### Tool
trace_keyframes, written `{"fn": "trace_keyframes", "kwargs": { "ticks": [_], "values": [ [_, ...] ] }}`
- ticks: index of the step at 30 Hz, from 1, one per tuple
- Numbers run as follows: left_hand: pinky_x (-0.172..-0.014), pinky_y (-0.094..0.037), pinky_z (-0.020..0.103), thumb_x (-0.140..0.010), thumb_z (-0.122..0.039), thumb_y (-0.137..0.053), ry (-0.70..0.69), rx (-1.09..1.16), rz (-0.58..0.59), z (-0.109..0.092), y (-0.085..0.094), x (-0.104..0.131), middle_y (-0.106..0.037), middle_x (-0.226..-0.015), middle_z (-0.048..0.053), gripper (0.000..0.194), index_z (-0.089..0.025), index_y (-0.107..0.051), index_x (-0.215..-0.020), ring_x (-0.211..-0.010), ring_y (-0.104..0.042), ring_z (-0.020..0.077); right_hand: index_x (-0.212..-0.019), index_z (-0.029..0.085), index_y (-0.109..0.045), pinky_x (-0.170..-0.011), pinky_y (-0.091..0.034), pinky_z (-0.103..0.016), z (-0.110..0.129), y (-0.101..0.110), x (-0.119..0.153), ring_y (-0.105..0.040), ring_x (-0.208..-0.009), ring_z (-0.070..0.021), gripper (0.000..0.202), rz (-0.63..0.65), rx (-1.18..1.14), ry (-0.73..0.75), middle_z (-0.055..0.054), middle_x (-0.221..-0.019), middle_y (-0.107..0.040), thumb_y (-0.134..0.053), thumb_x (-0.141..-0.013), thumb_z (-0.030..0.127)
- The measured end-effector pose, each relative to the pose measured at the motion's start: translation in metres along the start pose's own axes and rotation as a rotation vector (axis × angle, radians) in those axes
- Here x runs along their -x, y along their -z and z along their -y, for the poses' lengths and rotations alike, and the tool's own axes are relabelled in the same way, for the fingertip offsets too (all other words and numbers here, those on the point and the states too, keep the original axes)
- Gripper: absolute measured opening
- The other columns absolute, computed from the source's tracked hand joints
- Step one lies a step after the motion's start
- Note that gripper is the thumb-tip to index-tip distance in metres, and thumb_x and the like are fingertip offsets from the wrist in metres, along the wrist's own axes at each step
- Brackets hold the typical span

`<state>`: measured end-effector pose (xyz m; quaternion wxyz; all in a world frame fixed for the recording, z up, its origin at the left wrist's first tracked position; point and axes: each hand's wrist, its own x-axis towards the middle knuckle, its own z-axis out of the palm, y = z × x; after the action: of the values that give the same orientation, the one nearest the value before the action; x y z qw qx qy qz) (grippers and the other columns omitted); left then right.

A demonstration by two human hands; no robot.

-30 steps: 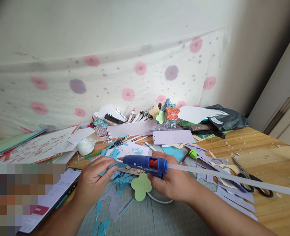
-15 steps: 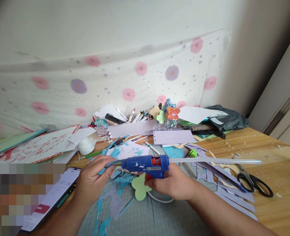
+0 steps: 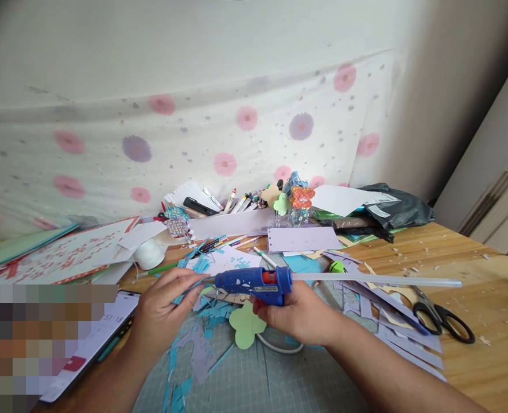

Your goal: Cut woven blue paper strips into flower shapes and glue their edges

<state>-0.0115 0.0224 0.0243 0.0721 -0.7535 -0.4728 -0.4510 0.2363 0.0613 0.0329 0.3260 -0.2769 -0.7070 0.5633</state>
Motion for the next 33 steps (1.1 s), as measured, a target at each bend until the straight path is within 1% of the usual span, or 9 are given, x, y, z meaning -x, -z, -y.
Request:
{"fn": "trace_keyframes", "kwargs": {
  "ticks": [4,8,15,21,29,33],
  "values": [
    [-0.068,-0.05,0.026,-0.084,-0.014,-0.058,0.021,0.036,0.016,0.001,0.0,0.0,-0.066,-0.084,0.003,0.021,-0.023,-0.072,-0.096,-0.076,-0.063,0.0155,-0.074,0.016,-0.06,-0.061,-0.045,-0.028,0.003,0.001,-0.001,-0.051,-0.065,-0.0148,0.015,0.01,0.022,-0.02,-0.003,-0.07,-0.057,-0.065,-0.067,0.029],
    [-0.068,-0.05,0.025,-0.083,-0.013,-0.058,0.011,0.062,0.018,0.001,0.001,-0.001,-0.065,-0.084,0.003,0.021,-0.022,-0.073,-0.096,-0.076,-0.063,0.015,-0.072,0.016,-0.059,-0.056,-0.041,-0.025,0.007,0.001,-0.002,-0.046,-0.06,-0.0119,0.012,0.011,0.029,-0.059,-0.001,-0.066,-0.054,-0.063,-0.065,0.024],
    [-0.067,-0.051,0.026,-0.082,-0.014,-0.059,0.038,0.107,0.02,-0.004,0.005,-0.006,-0.068,-0.083,0.004,0.019,-0.022,-0.073,-0.09,-0.076,-0.064,0.0167,-0.07,0.016,-0.057,-0.058,-0.041,-0.027,0.006,0.002,-0.001,-0.046,-0.06,-0.0129,0.012,-0.002,0.05,-0.054,0.0,-0.065,-0.052,-0.063,-0.065,0.025],
    [-0.066,-0.051,0.026,-0.08,-0.015,-0.061,0.088,0.166,0.013,-0.007,0.004,-0.008,-0.067,-0.078,0.003,0.011,-0.02,-0.07,-0.083,-0.072,-0.063,0.0165,-0.07,0.017,-0.057,-0.058,-0.043,-0.026,0.003,0.003,0.0,-0.046,-0.062,-0.0132,0.006,-0.02,0.137,0.039,0.0,-0.067,-0.054,-0.059,-0.068,0.022],
    [-0.067,-0.047,0.024,-0.082,-0.015,-0.061,0.105,0.184,0.025,-0.01,0.001,-0.004,-0.066,-0.076,0.001,0.008,-0.02,-0.068,-0.083,-0.071,-0.061,0.0144,-0.068,0.019,-0.052,-0.052,-0.038,-0.023,0.008,0.001,0.002,-0.041,-0.058,-0.0122,0.004,-0.002,0.274,0.105,0.001,-0.063,-0.046,-0.054,-0.071,0.02],
    [-0.068,-0.047,0.024,-0.082,-0.018,-0.062,0.141,0.176,0.006,-0.009,-0.001,-0.001,-0.067,-0.078,0.0,0.009,-0.021,-0.068,-0.088,-0.072,-0.062,0.0147,-0.068,0.018,-0.052,-0.053,-0.039,-0.024,0.007,0.0,0.003,-0.042,-0.059,-0.0125,0.004,-0.004,0.304,0.143,0.001,-0.064,-0.046,-0.052,-0.072,0.02]
  ]
}}
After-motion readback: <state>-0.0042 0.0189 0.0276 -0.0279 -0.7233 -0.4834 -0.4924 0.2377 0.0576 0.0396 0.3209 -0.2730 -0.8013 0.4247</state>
